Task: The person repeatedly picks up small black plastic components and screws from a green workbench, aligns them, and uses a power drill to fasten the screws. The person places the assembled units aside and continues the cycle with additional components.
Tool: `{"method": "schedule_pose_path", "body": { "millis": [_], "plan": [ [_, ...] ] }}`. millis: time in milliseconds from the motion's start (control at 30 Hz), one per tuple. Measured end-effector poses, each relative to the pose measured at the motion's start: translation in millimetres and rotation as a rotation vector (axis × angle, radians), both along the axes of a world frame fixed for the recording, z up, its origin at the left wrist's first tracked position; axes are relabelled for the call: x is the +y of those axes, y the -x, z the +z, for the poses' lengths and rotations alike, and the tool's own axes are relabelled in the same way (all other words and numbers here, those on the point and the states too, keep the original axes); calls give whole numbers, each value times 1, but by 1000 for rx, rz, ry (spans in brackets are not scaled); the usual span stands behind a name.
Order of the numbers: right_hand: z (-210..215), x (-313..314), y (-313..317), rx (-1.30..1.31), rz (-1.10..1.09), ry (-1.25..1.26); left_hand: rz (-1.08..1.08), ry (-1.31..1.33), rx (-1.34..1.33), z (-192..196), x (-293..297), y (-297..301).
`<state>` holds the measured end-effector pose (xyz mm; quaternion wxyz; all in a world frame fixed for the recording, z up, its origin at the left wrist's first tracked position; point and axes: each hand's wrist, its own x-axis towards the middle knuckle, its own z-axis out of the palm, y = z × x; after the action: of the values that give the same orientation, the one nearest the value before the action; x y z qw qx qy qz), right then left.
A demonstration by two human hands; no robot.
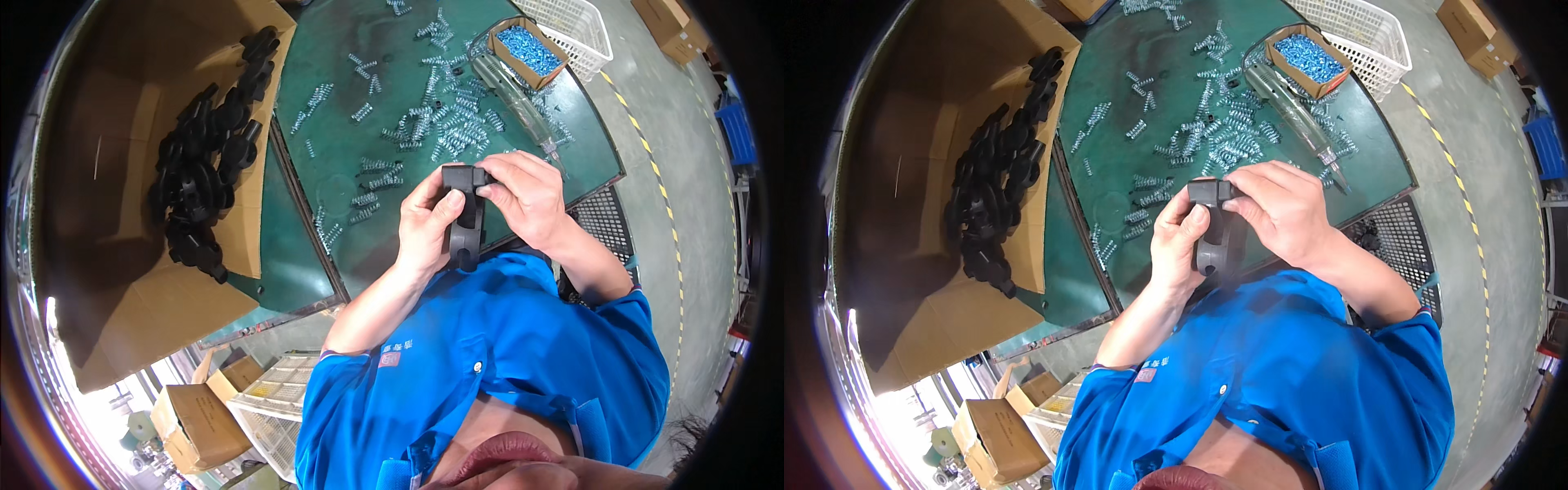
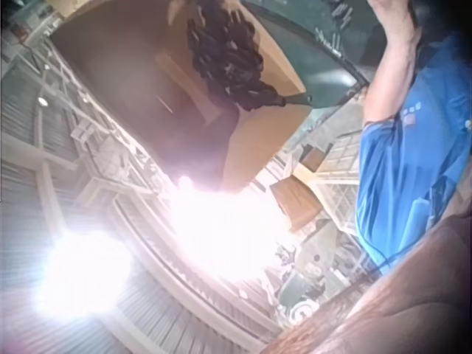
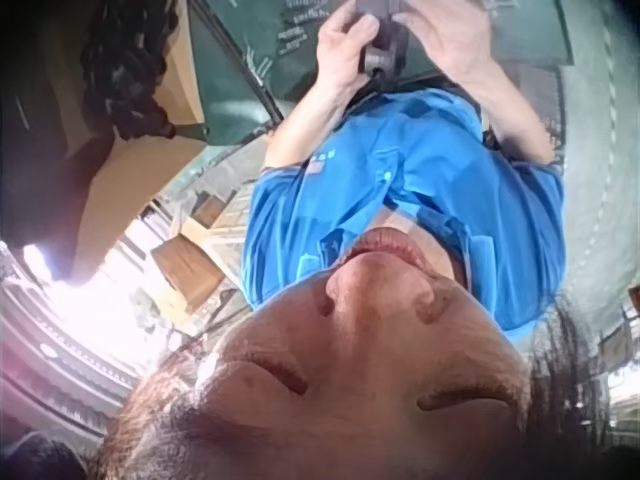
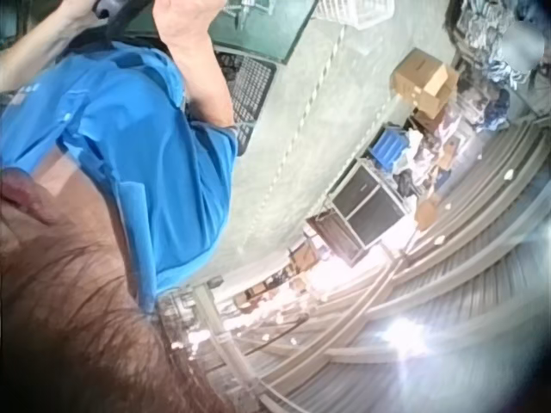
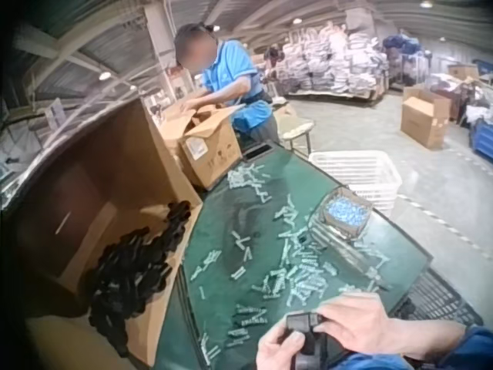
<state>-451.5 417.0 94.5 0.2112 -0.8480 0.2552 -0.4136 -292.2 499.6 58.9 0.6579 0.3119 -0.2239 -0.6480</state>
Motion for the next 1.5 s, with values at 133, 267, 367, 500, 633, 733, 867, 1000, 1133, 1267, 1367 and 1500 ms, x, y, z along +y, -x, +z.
{"method": "schedule_pose_path", "body": {
  "millis": [133,267,367,500,633,733,867,1000,1133,1267,1367,1500],
  "plan": [
    [-6,-5,3,-19,11,-11,-68,21,-130,-4,-8,-7],
    [-27,-22,18,21,140,-69,-144,38,-674,-1,-18,-19],
    [-55,-30,26,160,180,102,-291,97,-1009,-13,-24,-27],
    [-88,-29,23,238,88,304,-280,266,-1454,-22,-36,-23],
    [-104,-33,21,345,32,290,-243,258,-1767,-33,-40,-11],
    [-92,-37,28,581,22,155,-209,301,-1838,-42,-38,-8],
    [-66,-89,51,410,-304,85,-198,357,-1909,-39,-35,-5],
    [-72,-121,39,867,-538,-70,-235,371,-1918,-32,-39,-5],
    [-81,-127,37,860,-528,-127,-211,370,-1922,-34,-41,-4],
    [-68,-124,47,564,-451,-250,-188,383,-1907,-37,-39,-6],
    [-34,-102,52,-72,-190,-668,-205,368,-1899,-37,-39,-8],
    [-31,-73,43,-588,203,-640,-161,390,-1844,-46,-38,-10]
  ]
}}
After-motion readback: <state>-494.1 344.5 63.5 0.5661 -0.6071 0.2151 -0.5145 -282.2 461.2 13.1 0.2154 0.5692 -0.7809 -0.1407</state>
